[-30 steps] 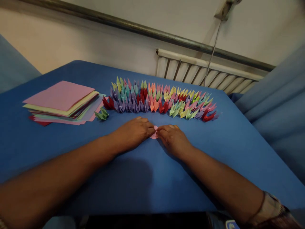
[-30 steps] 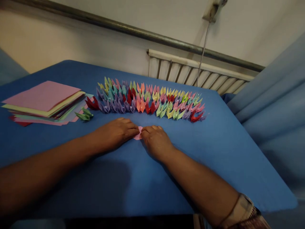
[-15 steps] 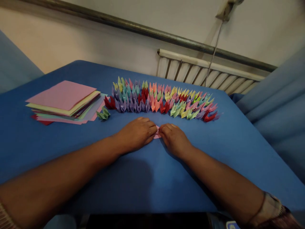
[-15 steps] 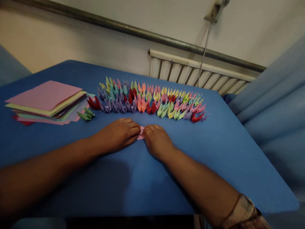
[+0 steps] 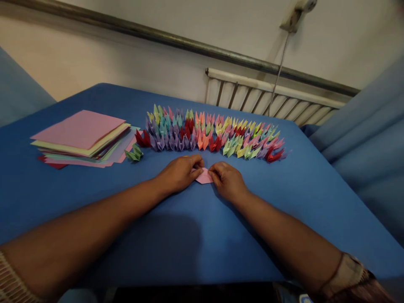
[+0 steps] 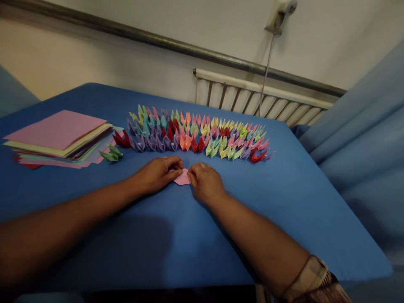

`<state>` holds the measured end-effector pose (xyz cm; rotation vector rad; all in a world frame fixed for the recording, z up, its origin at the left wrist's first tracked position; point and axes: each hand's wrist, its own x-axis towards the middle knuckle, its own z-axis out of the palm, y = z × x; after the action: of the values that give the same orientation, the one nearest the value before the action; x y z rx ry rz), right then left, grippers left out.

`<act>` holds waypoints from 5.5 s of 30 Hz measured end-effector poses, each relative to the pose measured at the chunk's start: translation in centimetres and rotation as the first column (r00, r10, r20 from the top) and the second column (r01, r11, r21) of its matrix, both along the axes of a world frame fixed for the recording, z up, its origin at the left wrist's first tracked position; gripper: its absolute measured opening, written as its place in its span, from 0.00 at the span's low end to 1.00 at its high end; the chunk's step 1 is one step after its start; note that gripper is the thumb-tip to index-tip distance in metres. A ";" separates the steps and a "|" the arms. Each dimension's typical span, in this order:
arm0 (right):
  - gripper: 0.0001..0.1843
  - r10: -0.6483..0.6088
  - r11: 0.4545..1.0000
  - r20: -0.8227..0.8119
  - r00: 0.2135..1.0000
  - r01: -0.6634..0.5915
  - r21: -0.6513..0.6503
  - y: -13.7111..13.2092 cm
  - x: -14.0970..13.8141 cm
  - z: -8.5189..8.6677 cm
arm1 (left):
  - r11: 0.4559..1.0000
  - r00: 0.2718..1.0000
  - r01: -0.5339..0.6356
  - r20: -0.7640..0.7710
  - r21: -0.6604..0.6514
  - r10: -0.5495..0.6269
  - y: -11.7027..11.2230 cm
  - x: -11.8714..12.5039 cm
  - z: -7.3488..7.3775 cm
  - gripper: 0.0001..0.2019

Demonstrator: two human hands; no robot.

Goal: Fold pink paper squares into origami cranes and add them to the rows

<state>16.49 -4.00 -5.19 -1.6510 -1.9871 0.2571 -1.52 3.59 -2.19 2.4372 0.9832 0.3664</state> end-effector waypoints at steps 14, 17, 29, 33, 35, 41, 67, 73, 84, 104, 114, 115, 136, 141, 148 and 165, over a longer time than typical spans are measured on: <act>0.09 -0.130 0.985 0.044 0.991 0.134 -0.106 0.0 -0.3 0.8 | 0.980 0.994 0.068 -0.092 0.187 -0.051 -0.2 -0.3 -0.4 0.07; 0.11 -0.185 0.963 0.077 0.980 0.197 -0.185 0.3 -0.8 1.7 | 0.982 0.995 0.066 -0.085 0.177 -0.051 -0.1 -0.4 -0.4 0.07; 0.05 -0.180 0.955 -0.070 0.981 0.157 -0.254 0.5 -0.9 1.9 | 0.977 0.992 0.124 -0.018 0.175 -0.123 0.1 -1.1 -0.9 0.14; 0.06 -0.122 0.982 -0.109 0.987 0.104 -0.156 0.4 -0.9 1.2 | 0.971 0.988 0.151 -0.011 0.185 -0.152 0.3 -1.2 -0.9 0.14; 0.05 -0.098 0.981 -0.144 0.985 0.071 -0.181 0.2 -0.9 1.0 | 0.969 0.986 0.164 -0.009 0.183 -0.165 0.2 -1.3 -0.7 0.15; 0.13 0.001 0.995 -0.204 0.979 -0.022 -0.099 -0.3 -1.0 1.0 | 0.978 0.982 0.186 -0.028 0.096 -0.185 -0.2 -1.4 0.6 0.09; 0.13 0.085 0.947 0.261 0.962 -0.159 0.280 -0.6 -0.4 2.5 | 0.816 0.977 0.169 0.017 0.553 -0.213 -1.1 -1.1 1.8 0.10; 0.12 0.154 0.967 0.444 0.883 -0.226 0.115 -0.5 -1.0 2.1 | 0.831 0.962 0.260 -0.203 0.491 -0.181 -1.2 -0.7 1.1 0.09; 0.12 0.196 0.980 0.380 0.904 -0.197 -0.038 -2.2 -1.7 1.9 | 0.942 0.949 0.276 -0.210 0.194 -0.235 -2.6 -2.5 2.6 0.07; 0.06 0.043 0.995 0.053 0.998 -0.038 -0.095 -1.5 -1.4 1.2 | 0.984 0.983 0.148 -0.123 0.104 -0.135 -0.6 -1.9 0.5 0.09; 0.06 0.028 0.995 0.109 0.994 -0.017 -0.093 -1.5 -1.5 1.4 | 0.990 0.990 0.093 -0.113 0.108 -0.080 -0.5 -1.7 -0.1 0.08; 0.06 0.038 0.996 0.133 0.990 -0.026 -0.090 -1.6 -1.5 1.6 | 0.989 0.990 0.087 -0.119 0.117 -0.073 -0.6 -1.7 -0.1 0.08; 0.15 0.310 0.949 0.372 0.875 -0.263 -0.173 -3.7 -1.3 3.8 | 0.996 0.984 0.088 -0.154 -0.001 -0.087 0.8 -3.1 1.0 0.04; 0.18 0.336 0.941 0.427 0.839 -0.282 -0.187 -3.7 -1.3 4.2 | 0.998 0.996 0.032 -0.083 0.048 -0.028 1.0 -2.7 0.5 0.11; 0.16 0.350 0.933 0.401 0.847 -0.279 -0.226 -3.6 -1.3 4.7 | 0.987 0.997 0.064 -0.056 0.144 -0.056 0.4 -0.9 -0.5 0.11; 0.19 0.364 0.929 0.352 0.862 -0.308 -0.206 -3.4 -1.2 4.3 | 0.988 0.993 0.107 -0.054 0.113 -0.101 0.7 -0.6 -0.4 0.09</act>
<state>15.30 -7.42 -0.87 -1.5145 -2.6191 0.2173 -2.12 4.28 -2.55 2.6012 0.8720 0.3393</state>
